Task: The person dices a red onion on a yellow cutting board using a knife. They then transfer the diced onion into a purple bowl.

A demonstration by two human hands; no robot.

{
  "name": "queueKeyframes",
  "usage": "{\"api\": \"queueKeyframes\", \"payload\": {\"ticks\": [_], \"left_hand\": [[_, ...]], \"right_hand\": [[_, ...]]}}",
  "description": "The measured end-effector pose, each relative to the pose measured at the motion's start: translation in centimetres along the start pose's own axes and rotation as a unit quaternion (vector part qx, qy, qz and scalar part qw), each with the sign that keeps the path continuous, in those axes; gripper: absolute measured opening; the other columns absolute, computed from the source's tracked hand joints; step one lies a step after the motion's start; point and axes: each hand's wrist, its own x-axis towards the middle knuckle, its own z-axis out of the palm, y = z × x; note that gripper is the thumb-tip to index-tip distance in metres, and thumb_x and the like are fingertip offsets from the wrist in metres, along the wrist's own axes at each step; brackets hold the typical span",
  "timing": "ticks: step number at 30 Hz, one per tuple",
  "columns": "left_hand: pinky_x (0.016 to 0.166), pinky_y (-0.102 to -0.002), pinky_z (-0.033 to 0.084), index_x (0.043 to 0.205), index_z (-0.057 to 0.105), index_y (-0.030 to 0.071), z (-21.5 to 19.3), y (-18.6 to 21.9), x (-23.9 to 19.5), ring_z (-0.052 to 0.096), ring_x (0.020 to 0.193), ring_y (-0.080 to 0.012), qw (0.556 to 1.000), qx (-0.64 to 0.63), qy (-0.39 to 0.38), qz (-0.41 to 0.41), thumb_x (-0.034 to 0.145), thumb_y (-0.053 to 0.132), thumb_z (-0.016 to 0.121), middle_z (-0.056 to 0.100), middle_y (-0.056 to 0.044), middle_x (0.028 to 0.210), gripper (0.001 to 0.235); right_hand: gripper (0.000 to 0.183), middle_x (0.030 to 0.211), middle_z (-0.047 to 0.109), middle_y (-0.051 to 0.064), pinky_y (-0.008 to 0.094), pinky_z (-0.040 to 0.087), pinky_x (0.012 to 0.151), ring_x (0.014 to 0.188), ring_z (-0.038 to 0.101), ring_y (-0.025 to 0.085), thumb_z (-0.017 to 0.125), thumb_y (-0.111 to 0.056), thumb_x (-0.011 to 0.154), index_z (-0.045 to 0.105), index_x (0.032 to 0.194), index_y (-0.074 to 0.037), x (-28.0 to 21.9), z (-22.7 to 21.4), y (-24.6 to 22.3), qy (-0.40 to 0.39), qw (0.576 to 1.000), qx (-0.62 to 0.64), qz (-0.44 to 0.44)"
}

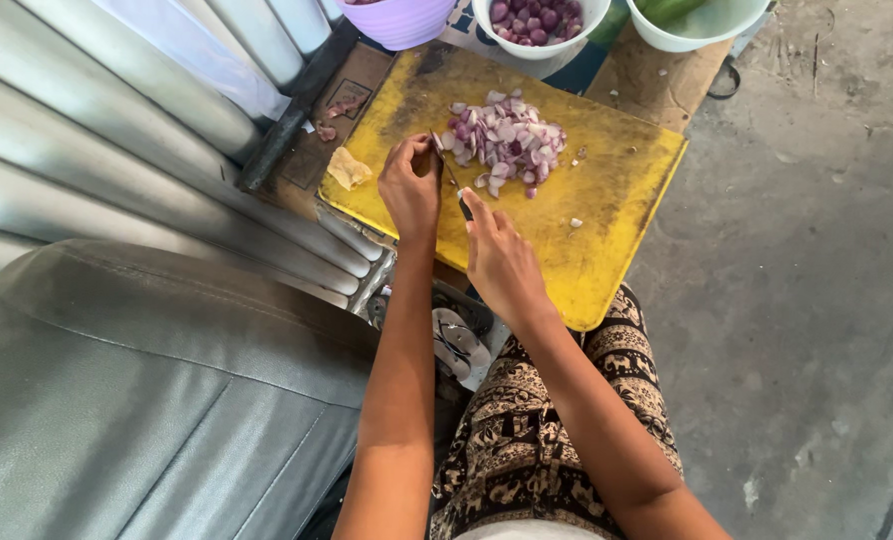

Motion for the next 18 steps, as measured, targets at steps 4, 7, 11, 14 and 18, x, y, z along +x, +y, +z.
{"api": "queueKeyframes", "payload": {"ticks": [4,7,11,14,18], "left_hand": [[0.082,-0.037,0.058,0.094,0.066,0.000,0.0,0.0,0.0,0.074,0.095,-0.0311,1.000,-0.010,-0.003,-0.010,0.087,0.000,0.076,0.075,-0.014,0.105,0.012],[0.084,-0.038,0.058,0.094,0.067,0.000,0.0,-0.1,0.1,0.074,0.097,-0.0325,1.000,-0.003,-0.009,-0.004,0.085,0.000,0.076,0.076,-0.015,0.105,0.013],[0.084,-0.036,0.059,0.094,0.068,0.000,0.1,-0.2,0.0,0.076,0.096,-0.0313,0.999,-0.024,-0.005,-0.023,0.086,0.001,0.076,0.076,-0.015,0.105,0.012],[0.083,-0.035,0.059,0.093,0.069,0.000,0.1,-0.1,0.1,0.076,0.095,-0.0299,0.999,-0.034,-0.007,-0.036,0.086,0.002,0.076,0.077,-0.015,0.104,0.011],[0.079,-0.033,0.060,0.093,0.068,0.000,0.3,-0.1,0.1,0.077,0.090,-0.0262,0.997,-0.053,-0.013,-0.060,0.087,0.003,0.075,0.078,-0.013,0.101,0.009]], "right_hand": [[0.044,0.103,0.067,0.025,0.056,0.054,0.073,0.085,0.068,0.046,0.050,-0.017,0.106,0.046,0.150,-0.013,0.6,0.0,0.0,-0.019,1.000,-0.002,0.015],[0.041,0.113,0.068,0.027,0.056,0.054,0.076,0.089,0.069,0.047,0.049,-0.015,0.106,0.047,0.147,-0.012,1.1,0.1,0.3,0.002,1.000,0.017,-0.007],[0.040,0.112,0.068,0.028,0.056,0.054,0.080,0.094,0.068,0.048,0.051,-0.012,0.105,0.049,0.145,-0.010,2.3,0.6,0.8,0.009,0.999,0.050,-0.017],[0.038,0.113,0.069,0.028,0.056,0.054,0.083,0.098,0.068,0.048,0.052,-0.010,0.104,0.051,0.142,-0.008,3.3,1.1,1.1,0.016,0.997,0.070,-0.021],[0.037,0.117,0.069,0.029,0.055,0.053,0.089,0.105,0.066,0.049,0.052,-0.010,0.104,0.053,0.141,-0.007,3.9,1.3,1.7,0.009,0.997,0.079,-0.013]]}}
